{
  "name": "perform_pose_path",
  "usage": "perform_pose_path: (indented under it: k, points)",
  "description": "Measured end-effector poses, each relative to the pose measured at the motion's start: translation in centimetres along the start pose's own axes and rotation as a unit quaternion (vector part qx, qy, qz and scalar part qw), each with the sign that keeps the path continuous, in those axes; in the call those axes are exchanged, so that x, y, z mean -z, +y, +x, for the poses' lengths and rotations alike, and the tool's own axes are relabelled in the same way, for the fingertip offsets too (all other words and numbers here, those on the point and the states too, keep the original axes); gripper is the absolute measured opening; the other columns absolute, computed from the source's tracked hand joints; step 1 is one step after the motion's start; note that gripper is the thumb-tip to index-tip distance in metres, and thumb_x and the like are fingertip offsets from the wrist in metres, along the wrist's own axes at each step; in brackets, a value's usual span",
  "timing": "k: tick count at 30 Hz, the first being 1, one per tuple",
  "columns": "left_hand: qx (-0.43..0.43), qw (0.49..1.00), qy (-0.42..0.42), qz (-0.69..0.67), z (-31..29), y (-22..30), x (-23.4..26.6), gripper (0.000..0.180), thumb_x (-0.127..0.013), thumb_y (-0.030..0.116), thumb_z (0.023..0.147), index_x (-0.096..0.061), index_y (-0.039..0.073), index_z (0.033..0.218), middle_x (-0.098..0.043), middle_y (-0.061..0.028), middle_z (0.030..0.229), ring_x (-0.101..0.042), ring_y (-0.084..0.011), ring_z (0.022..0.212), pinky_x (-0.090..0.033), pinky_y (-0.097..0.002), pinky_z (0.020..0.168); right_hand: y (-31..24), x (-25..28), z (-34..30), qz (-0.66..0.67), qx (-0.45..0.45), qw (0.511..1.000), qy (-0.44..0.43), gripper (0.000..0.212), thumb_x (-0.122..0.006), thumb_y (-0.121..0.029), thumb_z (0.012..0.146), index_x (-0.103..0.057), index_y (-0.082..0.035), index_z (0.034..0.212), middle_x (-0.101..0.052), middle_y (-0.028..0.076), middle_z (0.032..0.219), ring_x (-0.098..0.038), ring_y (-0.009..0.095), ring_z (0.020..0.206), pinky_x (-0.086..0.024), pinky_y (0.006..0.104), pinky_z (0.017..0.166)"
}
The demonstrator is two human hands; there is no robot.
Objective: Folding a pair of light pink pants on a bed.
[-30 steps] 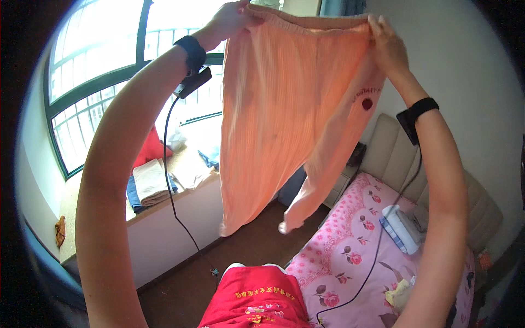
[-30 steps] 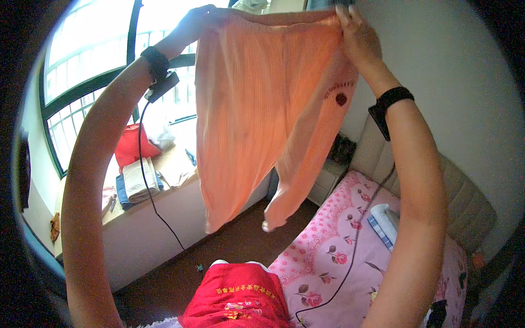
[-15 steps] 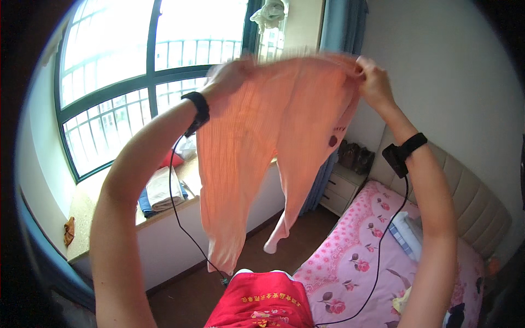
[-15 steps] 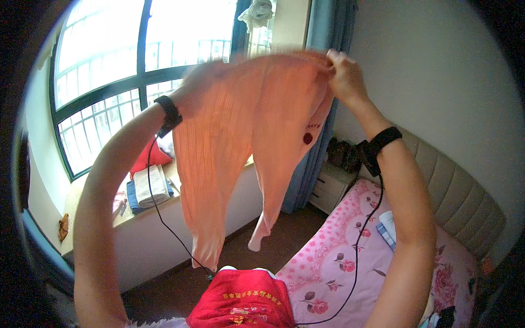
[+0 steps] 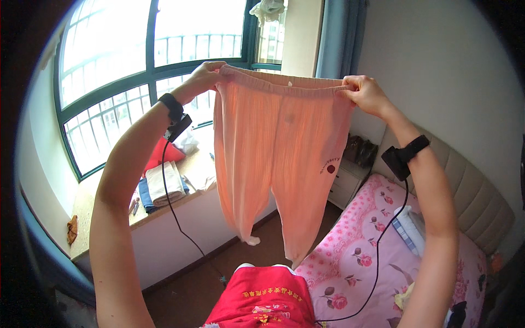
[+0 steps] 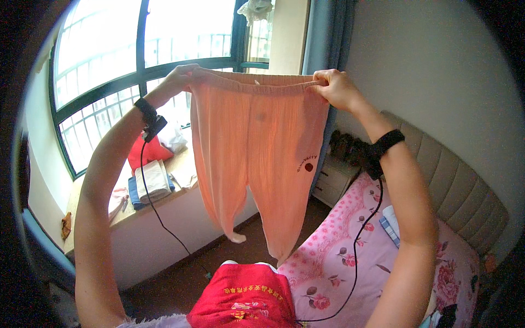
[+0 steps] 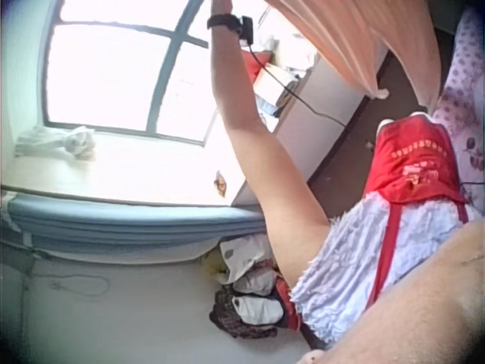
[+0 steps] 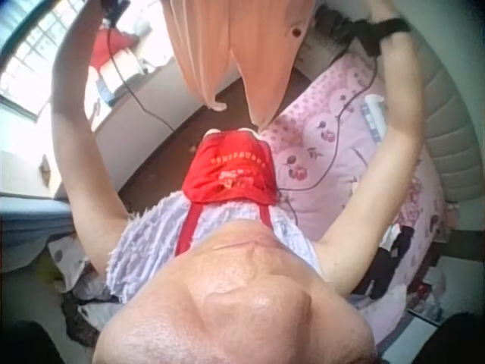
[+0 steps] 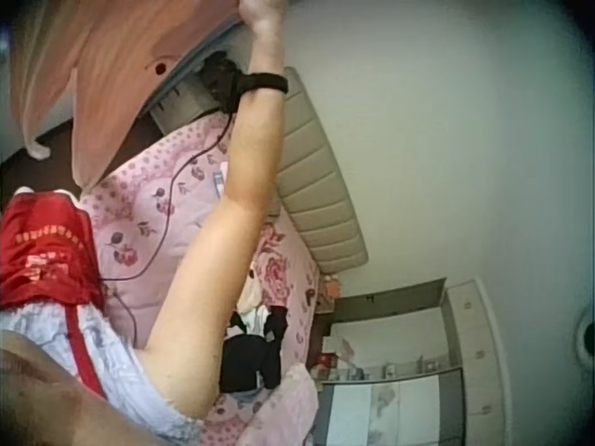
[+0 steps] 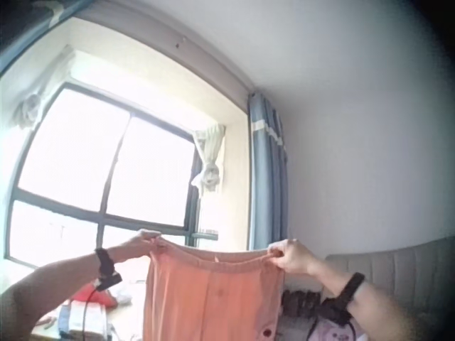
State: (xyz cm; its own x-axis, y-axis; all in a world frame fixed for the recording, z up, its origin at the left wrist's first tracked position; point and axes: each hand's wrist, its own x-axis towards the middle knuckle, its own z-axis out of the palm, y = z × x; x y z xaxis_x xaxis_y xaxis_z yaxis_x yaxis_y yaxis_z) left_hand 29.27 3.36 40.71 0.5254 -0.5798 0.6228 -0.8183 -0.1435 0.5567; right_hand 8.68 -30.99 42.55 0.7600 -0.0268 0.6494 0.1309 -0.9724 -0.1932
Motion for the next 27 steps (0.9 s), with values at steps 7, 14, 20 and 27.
perform_pose_path:
  k: [7, 14, 20, 27]
  points:
    - [-0.045, 0.996, -0.029, -0.074, -1.5, -0.1, -0.7, 0.031, -0.063, 0.042, 0.088, -0.066, 0.013, 0.099, -0.064, 0.0020, 0.087, -0.059, -0.0074, 0.082, -0.048, -0.0279, 0.074, 1.7, 1.3, -1.8, 0.196, -0.010, 0.972, -0.133, 0.022, -0.070, -0.025, 0.086, -0.059, -0.011, 0.073, -0.052, -0.008, 0.067, -0.050, 0.003, 0.068, -0.042, 0.0229, 0.065]
    - [-0.081, 0.995, -0.031, -0.057, -1.7, 1.2, -1.3, 0.029, -0.061, 0.039, 0.090, -0.066, 0.014, 0.105, -0.064, 0.0016, 0.095, -0.057, -0.0103, 0.097, -0.041, -0.0350, 0.091, 2.9, 2.5, -3.3, 0.261, 0.000, 0.960, -0.099, 0.024, -0.072, -0.036, 0.083, -0.062, -0.014, 0.083, -0.057, -0.007, 0.078, -0.051, 0.005, 0.079, -0.040, 0.0230, 0.075]
    - [-0.048, 0.988, -0.060, -0.134, -2.9, 1.9, -1.6, 0.031, -0.060, 0.037, 0.091, -0.064, 0.010, 0.106, -0.064, -0.0006, 0.096, -0.060, -0.0066, 0.089, -0.048, -0.0220, 0.080, 1.0, 1.6, -4.5, 0.303, -0.063, 0.949, -0.058, 0.025, -0.074, -0.032, 0.082, -0.063, -0.012, 0.089, -0.059, -0.006, 0.082, -0.053, 0.004, 0.081, -0.044, 0.0221, 0.074]
    - [0.013, 0.992, -0.095, -0.078, -2.3, -0.9, -2.4, 0.031, -0.059, 0.032, 0.093, -0.064, 0.007, 0.109, -0.064, 0.0000, 0.095, -0.060, -0.0081, 0.088, -0.049, -0.0227, 0.078, 3.5, -0.4, -4.7, 0.239, -0.089, 0.957, -0.135, 0.033, -0.073, -0.035, 0.083, -0.064, -0.007, 0.098, -0.063, -0.002, 0.088, -0.056, 0.007, 0.083, -0.045, 0.0228, 0.075]
